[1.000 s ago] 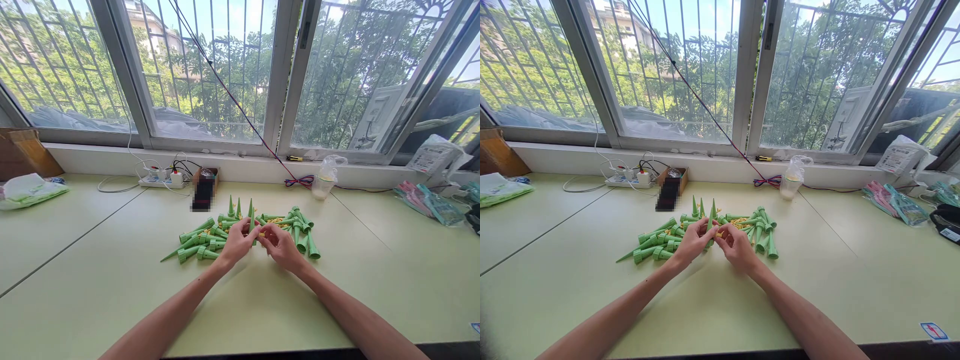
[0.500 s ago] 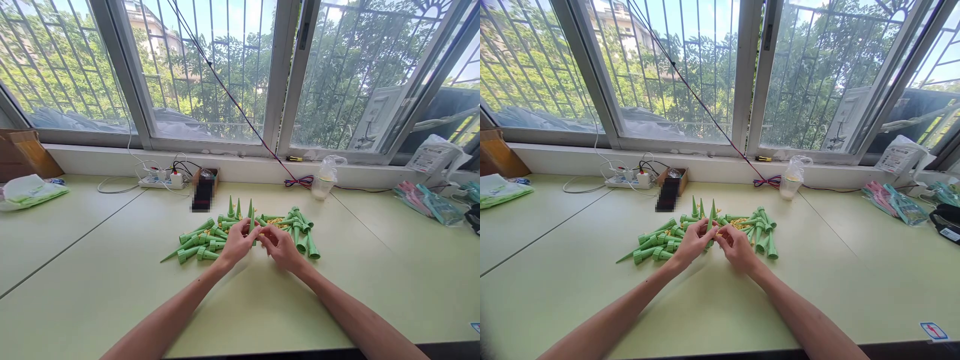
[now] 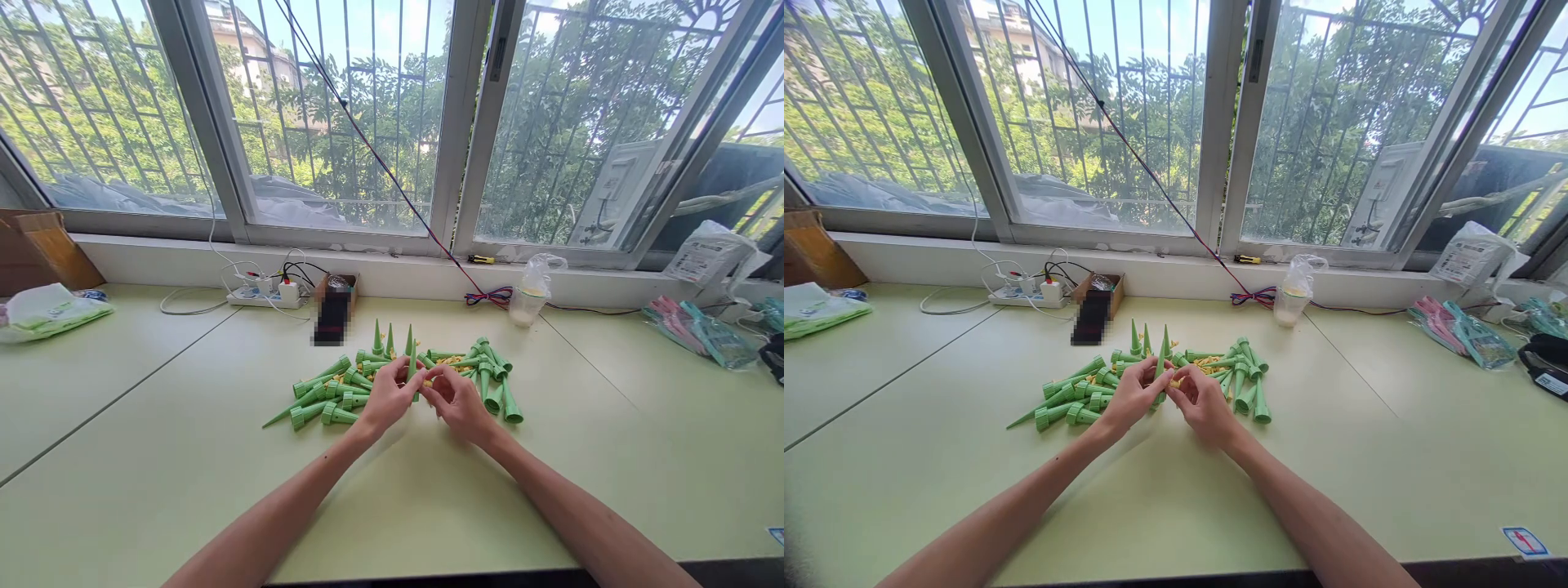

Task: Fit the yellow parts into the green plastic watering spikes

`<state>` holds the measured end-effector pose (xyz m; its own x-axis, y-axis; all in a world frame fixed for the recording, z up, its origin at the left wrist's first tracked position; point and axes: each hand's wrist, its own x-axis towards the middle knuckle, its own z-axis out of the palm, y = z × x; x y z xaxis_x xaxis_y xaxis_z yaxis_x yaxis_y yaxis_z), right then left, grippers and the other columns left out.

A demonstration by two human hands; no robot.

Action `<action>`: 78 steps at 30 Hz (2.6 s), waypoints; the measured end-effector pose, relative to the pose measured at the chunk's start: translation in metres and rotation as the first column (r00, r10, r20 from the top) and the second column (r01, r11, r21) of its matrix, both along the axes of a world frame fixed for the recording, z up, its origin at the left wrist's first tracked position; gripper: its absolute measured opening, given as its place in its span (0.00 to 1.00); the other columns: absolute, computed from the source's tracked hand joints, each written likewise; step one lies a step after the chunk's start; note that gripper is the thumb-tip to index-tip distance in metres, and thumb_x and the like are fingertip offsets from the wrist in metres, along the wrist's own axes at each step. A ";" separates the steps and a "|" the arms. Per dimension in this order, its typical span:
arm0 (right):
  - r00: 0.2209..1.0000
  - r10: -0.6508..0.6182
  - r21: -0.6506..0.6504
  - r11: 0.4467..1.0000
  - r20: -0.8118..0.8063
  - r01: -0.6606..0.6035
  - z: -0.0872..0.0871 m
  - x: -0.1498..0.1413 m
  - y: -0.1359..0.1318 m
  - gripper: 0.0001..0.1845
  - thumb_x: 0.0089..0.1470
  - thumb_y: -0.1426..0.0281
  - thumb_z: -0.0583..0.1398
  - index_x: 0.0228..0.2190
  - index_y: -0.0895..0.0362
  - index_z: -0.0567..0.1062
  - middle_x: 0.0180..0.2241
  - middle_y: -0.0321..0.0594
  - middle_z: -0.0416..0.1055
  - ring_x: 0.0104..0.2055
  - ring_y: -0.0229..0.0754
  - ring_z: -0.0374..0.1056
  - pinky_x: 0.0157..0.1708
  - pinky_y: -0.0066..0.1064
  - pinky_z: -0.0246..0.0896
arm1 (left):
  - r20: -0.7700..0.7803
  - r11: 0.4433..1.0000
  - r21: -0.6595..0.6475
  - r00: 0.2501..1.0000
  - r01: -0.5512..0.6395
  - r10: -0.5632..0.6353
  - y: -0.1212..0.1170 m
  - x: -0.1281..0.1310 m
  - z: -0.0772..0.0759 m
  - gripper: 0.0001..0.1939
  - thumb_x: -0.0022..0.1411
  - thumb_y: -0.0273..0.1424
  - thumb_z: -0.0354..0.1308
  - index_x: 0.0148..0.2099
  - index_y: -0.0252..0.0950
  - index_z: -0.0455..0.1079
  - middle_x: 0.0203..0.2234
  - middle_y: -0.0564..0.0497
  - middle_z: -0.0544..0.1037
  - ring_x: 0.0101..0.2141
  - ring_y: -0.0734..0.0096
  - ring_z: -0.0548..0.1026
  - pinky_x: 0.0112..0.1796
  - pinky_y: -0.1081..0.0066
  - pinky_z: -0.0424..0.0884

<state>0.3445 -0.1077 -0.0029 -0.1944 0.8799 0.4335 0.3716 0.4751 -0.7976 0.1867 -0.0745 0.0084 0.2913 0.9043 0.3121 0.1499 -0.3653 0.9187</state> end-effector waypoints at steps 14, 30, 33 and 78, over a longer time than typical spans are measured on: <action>1.000 0.020 -0.018 1.000 0.009 -0.019 0.001 0.000 0.000 0.12 0.62 0.60 0.55 0.35 0.56 0.68 0.19 0.31 0.65 0.19 0.35 0.60 0.21 0.27 0.56 | 0.020 1.000 -0.012 1.000 0.010 -0.010 -0.002 0.001 0.002 0.13 0.60 0.39 0.57 0.37 0.33 0.70 0.19 0.57 0.65 0.21 0.77 0.62 0.22 0.76 0.56; 1.000 0.000 -0.008 1.000 0.021 0.000 0.000 0.000 -0.001 0.13 0.62 0.58 0.55 0.37 0.56 0.68 0.18 0.30 0.64 0.18 0.35 0.59 0.21 0.27 0.54 | 0.040 1.000 -0.014 0.999 0.006 -0.006 -0.002 0.001 0.002 0.15 0.58 0.41 0.59 0.37 0.33 0.72 0.19 0.56 0.67 0.21 0.76 0.65 0.23 0.76 0.58; 0.999 0.008 -0.005 1.000 0.031 -0.008 0.000 0.000 -0.001 0.13 0.62 0.58 0.56 0.36 0.56 0.69 0.18 0.29 0.63 0.18 0.35 0.58 0.21 0.27 0.53 | 0.016 1.000 -0.009 1.000 -0.004 0.005 -0.002 0.001 0.002 0.15 0.59 0.42 0.58 0.37 0.33 0.71 0.19 0.56 0.66 0.21 0.76 0.63 0.23 0.76 0.57; 0.999 0.009 0.001 1.000 0.033 -0.009 0.002 0.000 -0.002 0.14 0.62 0.58 0.55 0.37 0.56 0.70 0.17 0.30 0.64 0.18 0.36 0.60 0.21 0.26 0.54 | 0.015 1.000 -0.013 1.000 0.015 -0.014 -0.004 0.001 0.006 0.15 0.59 0.41 0.58 0.36 0.33 0.71 0.21 0.55 0.68 0.22 0.76 0.64 0.23 0.76 0.58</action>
<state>0.3447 -0.1095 -0.0011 -0.2170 0.8775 0.4277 0.3935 0.4796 -0.7843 0.1878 -0.0784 0.0139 0.2998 0.9041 0.3045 0.1310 -0.3552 0.9256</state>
